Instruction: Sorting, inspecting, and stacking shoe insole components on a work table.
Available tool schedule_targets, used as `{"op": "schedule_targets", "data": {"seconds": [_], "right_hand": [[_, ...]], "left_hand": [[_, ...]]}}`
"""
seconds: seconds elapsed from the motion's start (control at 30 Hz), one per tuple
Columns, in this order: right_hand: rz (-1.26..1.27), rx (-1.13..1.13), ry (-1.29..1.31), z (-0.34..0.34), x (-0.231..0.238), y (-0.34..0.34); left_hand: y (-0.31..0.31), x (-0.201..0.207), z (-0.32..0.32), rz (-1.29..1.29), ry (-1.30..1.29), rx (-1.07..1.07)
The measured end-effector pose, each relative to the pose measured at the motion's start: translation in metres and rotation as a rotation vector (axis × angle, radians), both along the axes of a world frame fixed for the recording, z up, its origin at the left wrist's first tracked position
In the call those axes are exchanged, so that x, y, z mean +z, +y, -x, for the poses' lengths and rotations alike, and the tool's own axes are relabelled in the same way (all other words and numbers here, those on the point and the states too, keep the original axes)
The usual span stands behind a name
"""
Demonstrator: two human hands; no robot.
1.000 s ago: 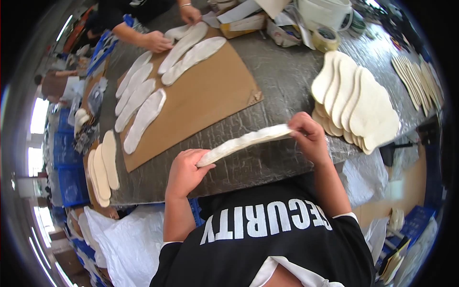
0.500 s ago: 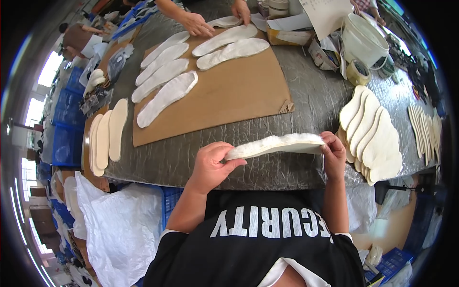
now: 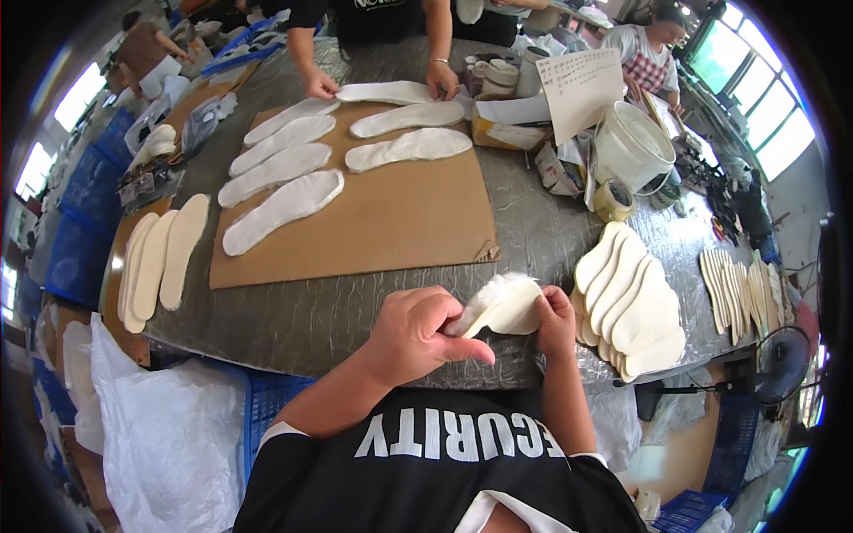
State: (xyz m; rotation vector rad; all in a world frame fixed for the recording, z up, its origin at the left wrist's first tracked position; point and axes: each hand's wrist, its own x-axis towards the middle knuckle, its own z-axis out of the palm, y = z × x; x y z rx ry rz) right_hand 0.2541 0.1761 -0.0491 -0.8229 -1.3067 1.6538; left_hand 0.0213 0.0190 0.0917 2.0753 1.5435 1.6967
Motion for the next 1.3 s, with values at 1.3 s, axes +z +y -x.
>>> {"op": "schedule_targets", "data": {"seconds": [1.3], "right_hand": [[-0.453, 0.925, -0.194, 0.082, 0.139, -0.04]], "left_hand": [[-0.009, 0.022, 0.021, -0.04, 0.308, -0.069]]}}
